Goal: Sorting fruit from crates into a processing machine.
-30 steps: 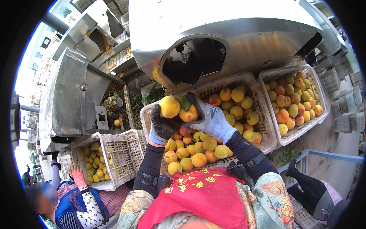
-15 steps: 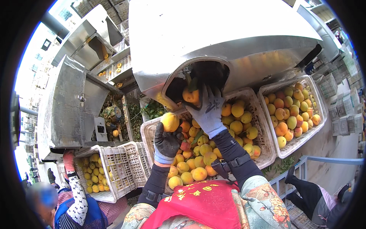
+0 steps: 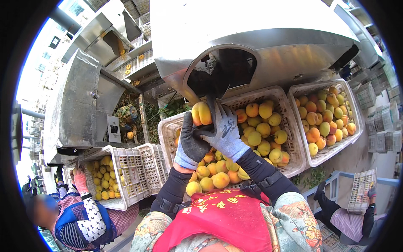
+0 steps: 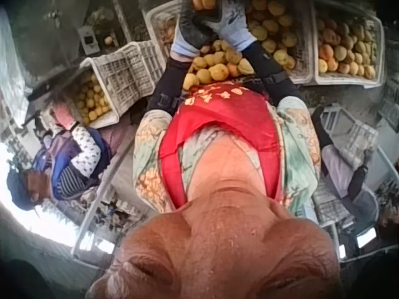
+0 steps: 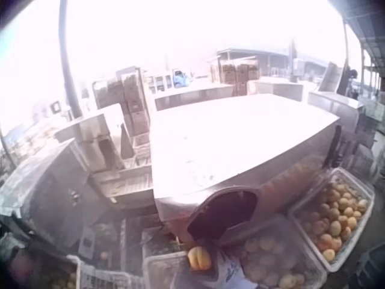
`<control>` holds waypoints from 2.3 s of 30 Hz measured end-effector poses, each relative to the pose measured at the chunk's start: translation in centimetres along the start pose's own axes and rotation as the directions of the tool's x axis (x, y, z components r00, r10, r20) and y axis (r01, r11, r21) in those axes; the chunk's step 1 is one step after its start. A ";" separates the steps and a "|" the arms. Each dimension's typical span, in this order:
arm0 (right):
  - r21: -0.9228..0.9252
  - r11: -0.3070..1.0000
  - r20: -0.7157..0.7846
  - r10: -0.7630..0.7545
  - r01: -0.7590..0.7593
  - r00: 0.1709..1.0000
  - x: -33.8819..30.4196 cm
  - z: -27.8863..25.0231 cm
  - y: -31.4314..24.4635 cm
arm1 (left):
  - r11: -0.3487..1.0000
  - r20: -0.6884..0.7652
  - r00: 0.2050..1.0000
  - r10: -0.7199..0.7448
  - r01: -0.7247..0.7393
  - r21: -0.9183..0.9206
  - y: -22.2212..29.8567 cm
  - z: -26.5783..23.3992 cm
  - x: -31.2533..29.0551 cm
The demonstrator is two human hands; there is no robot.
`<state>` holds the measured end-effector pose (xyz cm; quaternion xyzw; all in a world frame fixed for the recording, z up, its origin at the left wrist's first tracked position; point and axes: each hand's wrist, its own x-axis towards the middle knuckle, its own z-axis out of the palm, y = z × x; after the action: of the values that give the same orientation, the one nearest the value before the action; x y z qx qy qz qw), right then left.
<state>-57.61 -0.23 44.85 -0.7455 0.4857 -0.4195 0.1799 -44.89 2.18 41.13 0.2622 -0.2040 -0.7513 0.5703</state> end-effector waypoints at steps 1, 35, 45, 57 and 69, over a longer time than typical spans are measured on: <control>-0.012 1.000 -0.006 0.008 -0.008 1.000 0.4 -0.9 0.3 | 0.988 -0.039 0.993 -0.109 0.104 -0.111 0.7 1.6 -0.1; -0.491 0.871 0.778 0.453 -0.027 0.435 -8.2 0.9 6.3 | -0.857 -0.268 0.902 -0.340 -0.179 0.483 1.1 -9.7 3.0; -0.331 0.943 0.805 0.295 -0.024 0.515 -12.2 -2.9 4.7 | -0.889 -0.135 0.969 -0.208 -0.130 0.439 -0.6 -9.1 -1.8; 0.607 0.210 0.675 0.374 -0.767 0.636 -6.8 -5.4 6.3 | 0.922 -0.112 0.917 -0.384 0.386 0.000 0.7 -5.3 -3.1; 0.148 0.985 0.344 0.028 -0.083 0.939 -3.5 -7.0 0.6 | 0.868 -0.068 0.935 -0.347 0.293 -0.401 1.6 -0.6 -3.4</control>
<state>-64.13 3.59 46.94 -0.7758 0.4330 -0.3167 0.3322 -42.56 4.97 42.16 0.2269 0.0335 -0.8408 0.4904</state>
